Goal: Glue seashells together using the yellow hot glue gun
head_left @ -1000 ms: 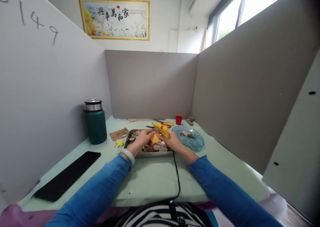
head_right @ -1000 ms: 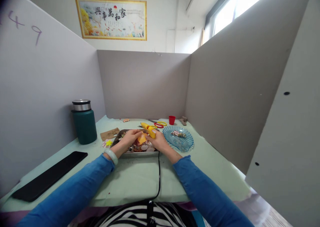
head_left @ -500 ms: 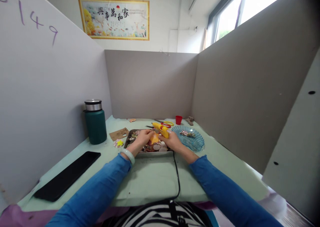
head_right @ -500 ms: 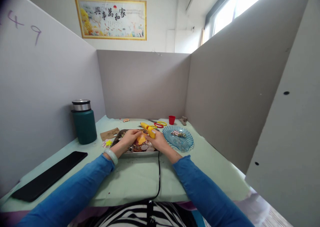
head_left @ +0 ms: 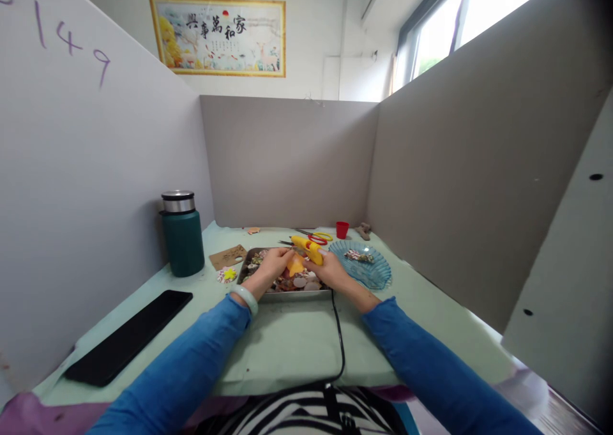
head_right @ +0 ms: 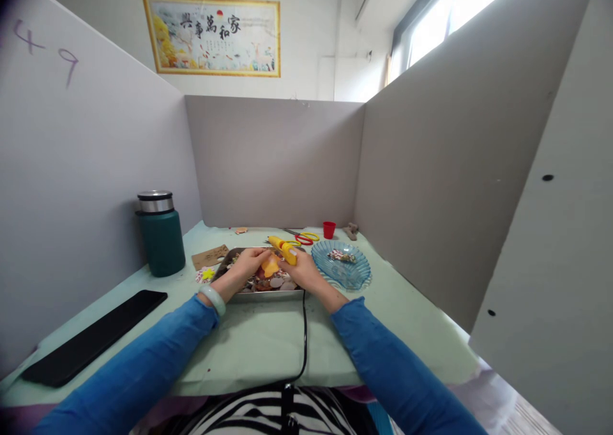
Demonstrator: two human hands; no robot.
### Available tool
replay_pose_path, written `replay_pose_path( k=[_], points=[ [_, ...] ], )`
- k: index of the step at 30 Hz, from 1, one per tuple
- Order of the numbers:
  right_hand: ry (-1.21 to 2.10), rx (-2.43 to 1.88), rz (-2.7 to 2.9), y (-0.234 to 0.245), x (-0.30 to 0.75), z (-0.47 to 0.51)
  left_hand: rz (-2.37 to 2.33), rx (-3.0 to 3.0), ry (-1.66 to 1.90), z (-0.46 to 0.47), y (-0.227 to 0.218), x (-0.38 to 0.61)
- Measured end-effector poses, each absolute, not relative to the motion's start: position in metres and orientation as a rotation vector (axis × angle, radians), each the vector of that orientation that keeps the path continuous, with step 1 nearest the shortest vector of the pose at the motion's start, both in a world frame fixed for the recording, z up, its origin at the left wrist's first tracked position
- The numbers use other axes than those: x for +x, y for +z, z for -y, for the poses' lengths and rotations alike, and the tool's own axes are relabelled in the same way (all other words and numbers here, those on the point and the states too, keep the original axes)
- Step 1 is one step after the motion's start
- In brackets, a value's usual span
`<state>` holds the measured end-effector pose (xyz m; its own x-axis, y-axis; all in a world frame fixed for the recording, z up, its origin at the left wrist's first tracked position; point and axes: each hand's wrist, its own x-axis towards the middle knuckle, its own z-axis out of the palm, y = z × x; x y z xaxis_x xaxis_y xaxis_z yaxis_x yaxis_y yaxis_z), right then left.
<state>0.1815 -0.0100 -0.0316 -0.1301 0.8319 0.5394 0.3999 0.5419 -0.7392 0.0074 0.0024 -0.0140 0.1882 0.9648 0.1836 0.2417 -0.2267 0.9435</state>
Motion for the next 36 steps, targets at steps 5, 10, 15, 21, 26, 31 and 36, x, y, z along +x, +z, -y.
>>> replay_pose_path(
  k=[5,10,15,21,26,31,36],
  points=[
    [0.537,-1.035,1.739,-0.0318,0.1814,0.0098,-1.135,1.660,1.071,0.0004,-0.0127,0.0078],
    [0.551,-1.038,1.740,-0.0316,0.1811,0.0104,-1.157,1.672,1.044,0.0017,-0.0105,0.0083],
    [0.544,-1.047,1.744,-0.0305,0.1807,0.0114,-1.156,1.703,1.030,-0.0010,-0.0127,0.0078],
    [0.566,-1.060,1.744,-0.0308,0.1807,0.0115,-1.158,1.765,0.995,-0.0033,-0.0157,0.0073],
    [0.560,-1.047,1.756,-0.0338,0.1813,0.0087,-1.186,1.838,0.976,-0.0018,-0.0148,0.0076],
    [0.559,-1.047,1.766,-0.0352,0.1817,0.0065,-1.140,1.794,0.998,-0.0008,-0.0144,0.0079],
    [0.555,-1.054,1.756,-0.0351,0.1816,0.0060,-1.095,1.765,0.997,-0.0027,-0.0162,0.0069]
  ],
)
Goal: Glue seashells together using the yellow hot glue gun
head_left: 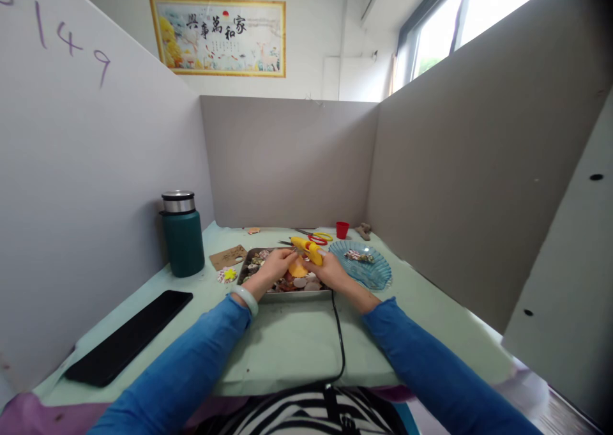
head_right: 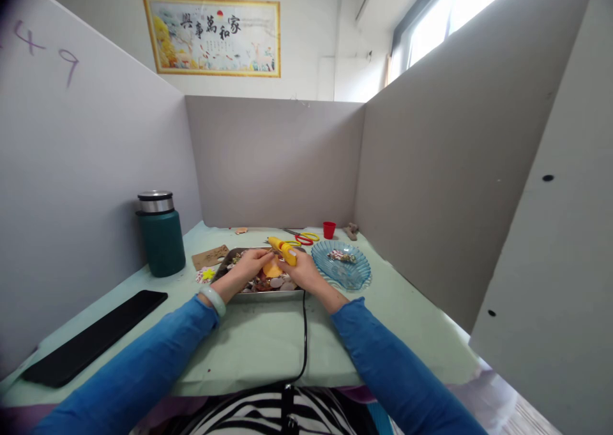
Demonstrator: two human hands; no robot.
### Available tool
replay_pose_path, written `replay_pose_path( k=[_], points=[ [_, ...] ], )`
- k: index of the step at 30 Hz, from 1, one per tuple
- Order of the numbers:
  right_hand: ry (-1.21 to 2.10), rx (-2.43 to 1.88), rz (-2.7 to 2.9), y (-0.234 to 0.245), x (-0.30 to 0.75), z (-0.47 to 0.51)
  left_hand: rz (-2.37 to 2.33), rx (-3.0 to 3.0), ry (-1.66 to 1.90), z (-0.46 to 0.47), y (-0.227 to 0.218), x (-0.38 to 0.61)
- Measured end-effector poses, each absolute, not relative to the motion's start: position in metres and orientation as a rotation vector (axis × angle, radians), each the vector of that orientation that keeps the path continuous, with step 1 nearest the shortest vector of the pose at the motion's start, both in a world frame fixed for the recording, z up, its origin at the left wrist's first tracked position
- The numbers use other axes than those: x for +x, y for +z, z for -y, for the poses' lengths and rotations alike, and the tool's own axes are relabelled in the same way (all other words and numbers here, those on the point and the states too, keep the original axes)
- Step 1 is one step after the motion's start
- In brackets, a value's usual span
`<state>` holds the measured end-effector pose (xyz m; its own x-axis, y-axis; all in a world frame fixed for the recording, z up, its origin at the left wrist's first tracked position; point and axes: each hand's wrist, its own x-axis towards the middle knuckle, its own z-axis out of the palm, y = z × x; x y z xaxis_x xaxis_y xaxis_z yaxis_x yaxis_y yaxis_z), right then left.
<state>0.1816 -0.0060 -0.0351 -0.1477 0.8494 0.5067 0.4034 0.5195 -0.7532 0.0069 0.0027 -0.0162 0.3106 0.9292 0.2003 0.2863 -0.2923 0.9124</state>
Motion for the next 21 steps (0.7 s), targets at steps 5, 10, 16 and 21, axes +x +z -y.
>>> replay_pose_path(
  k=[5,10,16,21],
  points=[
    [0.531,-1.061,1.753,-0.0338,0.1818,0.0077,-1.076,1.739,0.968,0.0005,-0.0141,0.0067],
    [0.516,-1.067,1.727,-0.0336,0.1820,0.0073,-1.056,1.686,0.943,0.0035,-0.0126,0.0073],
    [0.507,-1.083,1.667,-0.0364,0.1825,0.0027,-1.038,1.663,0.877,0.0007,-0.0155,0.0063],
    [0.525,-1.072,1.654,-0.0374,0.1824,0.0007,-1.022,1.690,0.833,0.0006,-0.0170,0.0067]
  ],
)
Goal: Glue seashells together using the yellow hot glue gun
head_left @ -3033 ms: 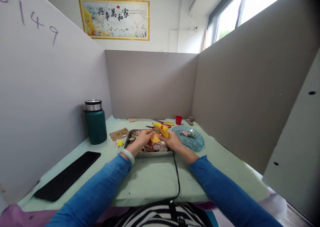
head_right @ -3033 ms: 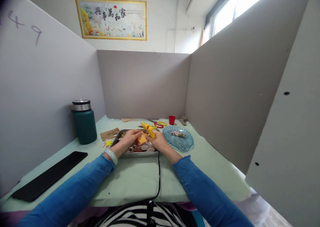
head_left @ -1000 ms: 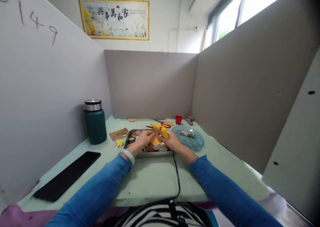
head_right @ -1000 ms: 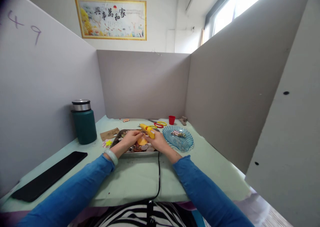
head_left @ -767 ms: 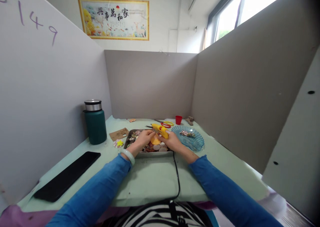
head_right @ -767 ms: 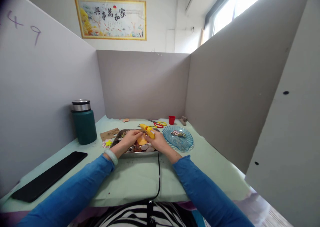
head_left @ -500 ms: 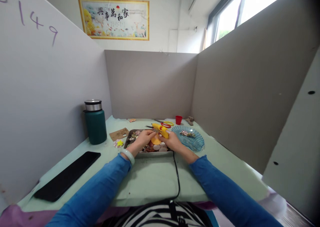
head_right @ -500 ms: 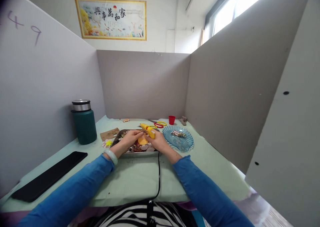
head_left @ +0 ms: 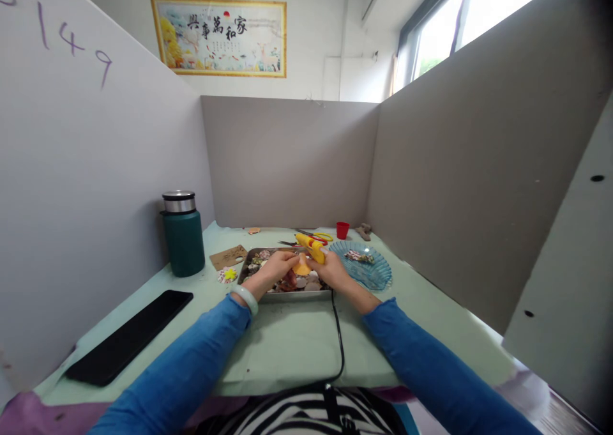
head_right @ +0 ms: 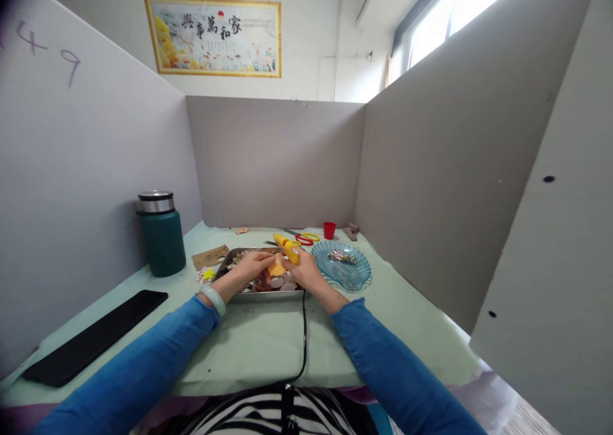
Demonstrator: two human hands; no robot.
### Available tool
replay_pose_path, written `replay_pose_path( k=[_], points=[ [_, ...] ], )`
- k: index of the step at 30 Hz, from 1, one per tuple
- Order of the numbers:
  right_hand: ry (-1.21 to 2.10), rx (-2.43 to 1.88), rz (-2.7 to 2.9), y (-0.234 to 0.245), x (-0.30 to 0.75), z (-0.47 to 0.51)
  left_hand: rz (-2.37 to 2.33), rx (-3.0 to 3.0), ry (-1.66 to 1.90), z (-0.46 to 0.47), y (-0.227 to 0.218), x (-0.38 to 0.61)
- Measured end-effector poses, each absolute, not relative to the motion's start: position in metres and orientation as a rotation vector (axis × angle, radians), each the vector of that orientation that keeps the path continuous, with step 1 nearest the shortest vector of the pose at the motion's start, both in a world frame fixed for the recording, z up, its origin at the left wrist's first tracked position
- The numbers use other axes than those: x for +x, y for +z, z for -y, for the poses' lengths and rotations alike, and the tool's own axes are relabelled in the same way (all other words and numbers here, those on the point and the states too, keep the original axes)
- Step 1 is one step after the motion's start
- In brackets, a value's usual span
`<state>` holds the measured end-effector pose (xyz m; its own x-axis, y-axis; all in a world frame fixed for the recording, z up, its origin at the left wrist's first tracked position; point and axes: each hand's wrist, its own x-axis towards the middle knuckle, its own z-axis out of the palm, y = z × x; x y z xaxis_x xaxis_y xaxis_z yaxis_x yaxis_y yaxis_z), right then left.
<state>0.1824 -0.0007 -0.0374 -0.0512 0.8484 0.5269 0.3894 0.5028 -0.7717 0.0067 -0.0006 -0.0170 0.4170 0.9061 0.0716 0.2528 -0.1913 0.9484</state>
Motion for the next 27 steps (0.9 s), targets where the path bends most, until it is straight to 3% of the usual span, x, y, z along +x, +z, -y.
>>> replay_pose_path(
  k=[27],
  points=[
    [0.549,-1.051,1.789,-0.033,0.183,0.009,-1.199,1.712,1.078,-0.006,-0.016,0.004]
  ],
)
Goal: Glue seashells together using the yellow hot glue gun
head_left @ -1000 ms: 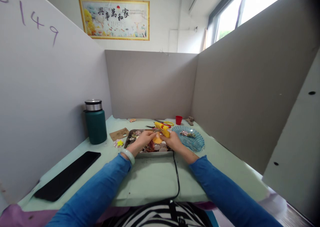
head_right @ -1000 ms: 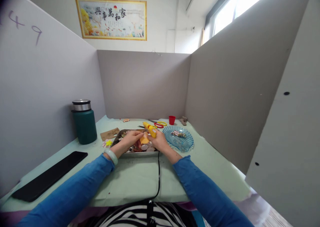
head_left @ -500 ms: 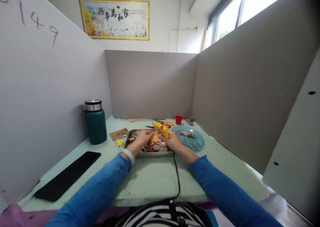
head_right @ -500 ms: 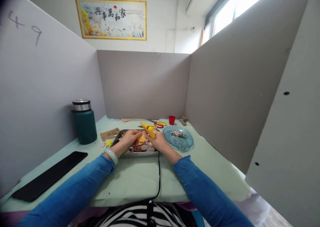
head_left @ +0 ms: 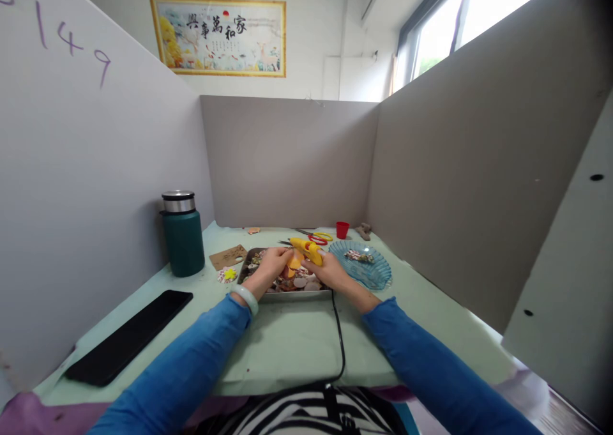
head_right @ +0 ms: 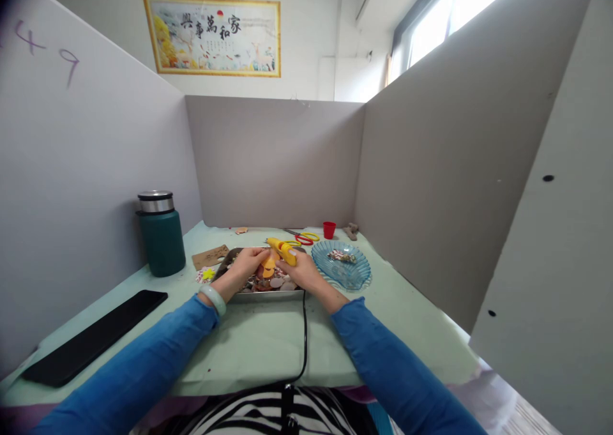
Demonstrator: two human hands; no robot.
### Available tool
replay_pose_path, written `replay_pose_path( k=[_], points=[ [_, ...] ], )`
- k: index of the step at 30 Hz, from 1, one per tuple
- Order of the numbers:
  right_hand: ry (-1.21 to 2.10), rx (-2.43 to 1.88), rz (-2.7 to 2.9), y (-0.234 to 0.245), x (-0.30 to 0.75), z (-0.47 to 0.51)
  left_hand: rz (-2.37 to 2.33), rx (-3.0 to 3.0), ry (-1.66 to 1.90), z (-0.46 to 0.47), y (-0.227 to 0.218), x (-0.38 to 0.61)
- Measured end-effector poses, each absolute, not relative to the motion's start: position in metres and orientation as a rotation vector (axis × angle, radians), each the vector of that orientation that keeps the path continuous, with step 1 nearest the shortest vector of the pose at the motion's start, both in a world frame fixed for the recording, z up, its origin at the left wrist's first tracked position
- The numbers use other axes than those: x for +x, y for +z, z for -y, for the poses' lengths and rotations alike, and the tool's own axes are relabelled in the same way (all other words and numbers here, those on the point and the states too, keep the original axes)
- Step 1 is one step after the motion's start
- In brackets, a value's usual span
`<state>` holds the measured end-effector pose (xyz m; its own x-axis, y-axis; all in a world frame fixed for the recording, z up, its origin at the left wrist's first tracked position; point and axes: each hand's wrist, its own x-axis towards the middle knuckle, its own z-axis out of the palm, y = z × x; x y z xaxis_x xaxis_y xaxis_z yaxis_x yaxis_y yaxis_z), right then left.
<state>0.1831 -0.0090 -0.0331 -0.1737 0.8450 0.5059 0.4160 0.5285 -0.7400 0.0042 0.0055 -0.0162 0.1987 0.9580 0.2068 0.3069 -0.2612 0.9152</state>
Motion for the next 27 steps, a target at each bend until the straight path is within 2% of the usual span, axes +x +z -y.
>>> replay_pose_path(
  k=[27],
  points=[
    [0.646,-1.024,1.823,-0.0282,0.1815,0.0158,-1.195,1.636,1.078,0.0011,-0.0121,0.0059]
  ],
)
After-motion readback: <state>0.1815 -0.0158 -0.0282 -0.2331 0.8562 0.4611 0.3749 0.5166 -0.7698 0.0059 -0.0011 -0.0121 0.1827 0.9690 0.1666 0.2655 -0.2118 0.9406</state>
